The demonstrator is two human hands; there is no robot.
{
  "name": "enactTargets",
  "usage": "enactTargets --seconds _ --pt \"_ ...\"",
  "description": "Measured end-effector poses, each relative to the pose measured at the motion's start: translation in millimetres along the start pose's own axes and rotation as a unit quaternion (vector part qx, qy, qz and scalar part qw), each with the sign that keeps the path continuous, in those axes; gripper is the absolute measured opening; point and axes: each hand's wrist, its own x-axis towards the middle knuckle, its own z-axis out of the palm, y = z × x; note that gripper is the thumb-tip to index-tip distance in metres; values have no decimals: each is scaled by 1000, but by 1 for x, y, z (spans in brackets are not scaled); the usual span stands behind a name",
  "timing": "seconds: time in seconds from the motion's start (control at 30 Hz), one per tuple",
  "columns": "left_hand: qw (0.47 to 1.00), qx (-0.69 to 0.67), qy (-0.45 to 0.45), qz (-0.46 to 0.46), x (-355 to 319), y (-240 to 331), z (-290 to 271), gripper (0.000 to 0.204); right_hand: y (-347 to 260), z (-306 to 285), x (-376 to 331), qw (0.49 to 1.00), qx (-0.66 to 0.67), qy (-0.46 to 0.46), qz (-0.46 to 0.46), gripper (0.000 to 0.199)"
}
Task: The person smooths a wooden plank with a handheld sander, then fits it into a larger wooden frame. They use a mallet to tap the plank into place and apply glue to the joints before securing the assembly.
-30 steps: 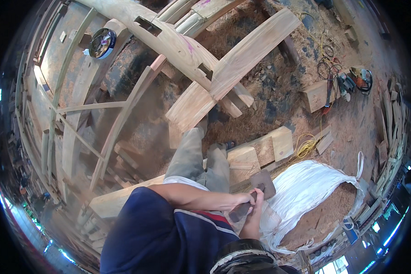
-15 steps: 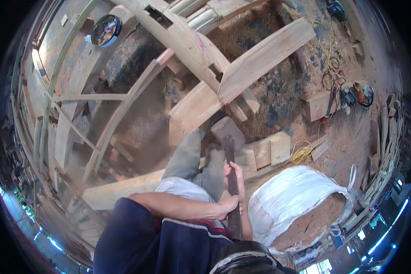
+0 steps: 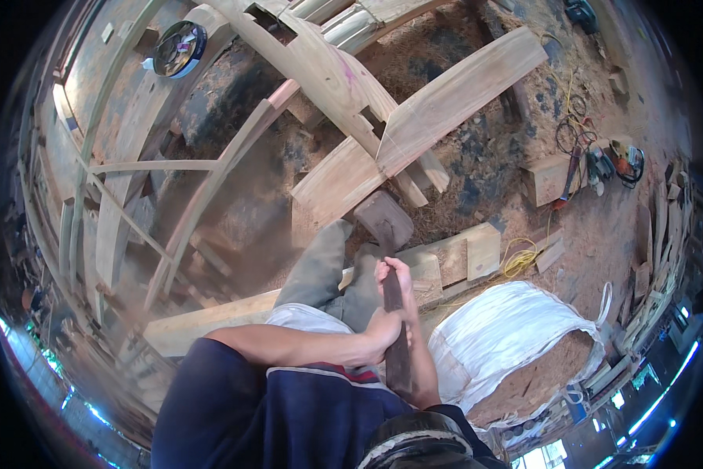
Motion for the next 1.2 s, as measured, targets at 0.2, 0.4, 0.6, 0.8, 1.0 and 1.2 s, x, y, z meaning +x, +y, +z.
enactTargets --seconds 0.2,0.4,0.6,0.8,1.0,1.2 --pt "977 203 -44 39 23 -35 9 32 10 -43 -38 974 219 61 8 21" --pt "701 579 -26 416 81 57 -98 33 -1 -109 -117 989 79 79 -96 26" --pt "633 656 304 276 57 98 -279 44 -32 -192 -172 939 -11 249 -235 27" --pt "629 634 392 219 23 21 -327 38 -51 -299 -195 918 5 242 -314 38" --pt "637 639 350 252 53 -4 -300 32 -57 -328 -226 933 -18 185 -310 44" --pt "643 634 333 273 62 -24 -275 32 -84 -319 -231 941 10 89 -326 30"
